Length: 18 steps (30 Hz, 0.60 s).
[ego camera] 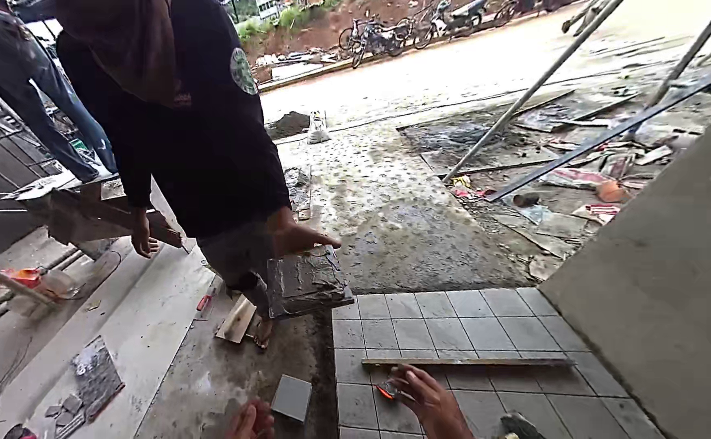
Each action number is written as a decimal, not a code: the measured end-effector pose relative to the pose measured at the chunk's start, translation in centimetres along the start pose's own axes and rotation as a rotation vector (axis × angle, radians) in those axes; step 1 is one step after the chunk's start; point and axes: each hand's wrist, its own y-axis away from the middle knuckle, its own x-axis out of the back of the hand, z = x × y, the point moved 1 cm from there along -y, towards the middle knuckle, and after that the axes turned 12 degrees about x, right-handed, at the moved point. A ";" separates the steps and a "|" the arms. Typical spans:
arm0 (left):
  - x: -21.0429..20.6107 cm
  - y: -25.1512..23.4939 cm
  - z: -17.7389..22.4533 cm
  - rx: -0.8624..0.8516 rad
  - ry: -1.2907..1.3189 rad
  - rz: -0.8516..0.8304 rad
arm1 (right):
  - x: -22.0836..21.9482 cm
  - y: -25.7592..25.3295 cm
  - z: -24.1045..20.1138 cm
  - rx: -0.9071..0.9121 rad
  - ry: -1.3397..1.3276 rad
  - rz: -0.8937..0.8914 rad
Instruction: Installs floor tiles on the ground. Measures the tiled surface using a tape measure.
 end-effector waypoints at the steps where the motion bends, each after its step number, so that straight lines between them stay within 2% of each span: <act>1: -1.6 -0.8 2.4 -0.054 0.074 -0.064 | -3.8 -1.0 -2.6 0.048 -0.117 0.000; 4: -6.3 -1.8 7.6 -0.093 0.216 -0.197 | -11.4 -1.2 -7.9 0.156 -0.399 0.022; 7: -8.7 -1.8 8.6 -0.145 0.333 -0.376 | -14.2 0.1 -8.8 0.272 -0.574 -0.065; 9: -9.4 -1.2 7.7 -0.216 0.378 -0.443 | -14.4 1.0 -8.3 0.330 -0.632 -0.135; 12: -10.0 1.2 5.7 -0.363 0.358 -0.387 | -13.1 2.1 -6.9 0.353 -0.756 -0.196; 15: -11.5 4.1 4.4 -0.590 0.256 -0.310 | -11.2 3.2 -7.1 0.382 -0.814 -0.224; 18: -13.0 7.1 4.0 -0.870 0.051 -0.238 | -9.3 5.3 -8.0 0.354 -0.837 -0.170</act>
